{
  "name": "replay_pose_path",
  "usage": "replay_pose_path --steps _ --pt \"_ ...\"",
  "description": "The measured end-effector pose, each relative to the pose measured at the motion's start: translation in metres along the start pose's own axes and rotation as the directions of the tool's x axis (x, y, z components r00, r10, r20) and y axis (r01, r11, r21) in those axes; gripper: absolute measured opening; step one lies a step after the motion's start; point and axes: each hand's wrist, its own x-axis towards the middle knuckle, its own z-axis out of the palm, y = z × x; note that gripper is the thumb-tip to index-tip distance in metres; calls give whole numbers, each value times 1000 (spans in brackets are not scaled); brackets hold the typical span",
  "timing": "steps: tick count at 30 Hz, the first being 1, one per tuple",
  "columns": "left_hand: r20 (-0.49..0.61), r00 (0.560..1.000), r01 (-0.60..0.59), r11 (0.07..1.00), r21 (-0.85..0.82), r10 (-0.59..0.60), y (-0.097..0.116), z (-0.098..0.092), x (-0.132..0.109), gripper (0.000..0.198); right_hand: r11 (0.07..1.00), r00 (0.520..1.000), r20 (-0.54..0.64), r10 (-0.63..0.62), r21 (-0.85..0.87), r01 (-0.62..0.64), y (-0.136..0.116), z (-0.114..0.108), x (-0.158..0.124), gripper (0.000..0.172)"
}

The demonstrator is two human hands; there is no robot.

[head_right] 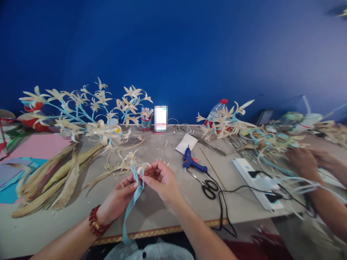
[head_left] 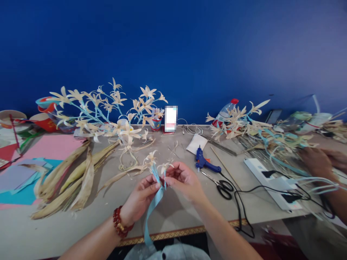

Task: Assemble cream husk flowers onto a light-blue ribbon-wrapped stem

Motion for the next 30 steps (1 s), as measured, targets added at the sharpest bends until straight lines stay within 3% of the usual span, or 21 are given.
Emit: replay_pose_path --steps 10,22,30 --pt "-55 998 6 999 -32 -7 -2 -1 0 14 988 997 -35 -69 -138 63 5 3 0 19" --pt "-39 999 -1 999 -39 0 -1 -1 1 7 926 988 -9 -155 -350 142 5 5 -3 10" --pt "-34 999 -10 997 -78 7 -3 0 0 8 966 984 -94 -148 -225 124 11 12 -6 11"
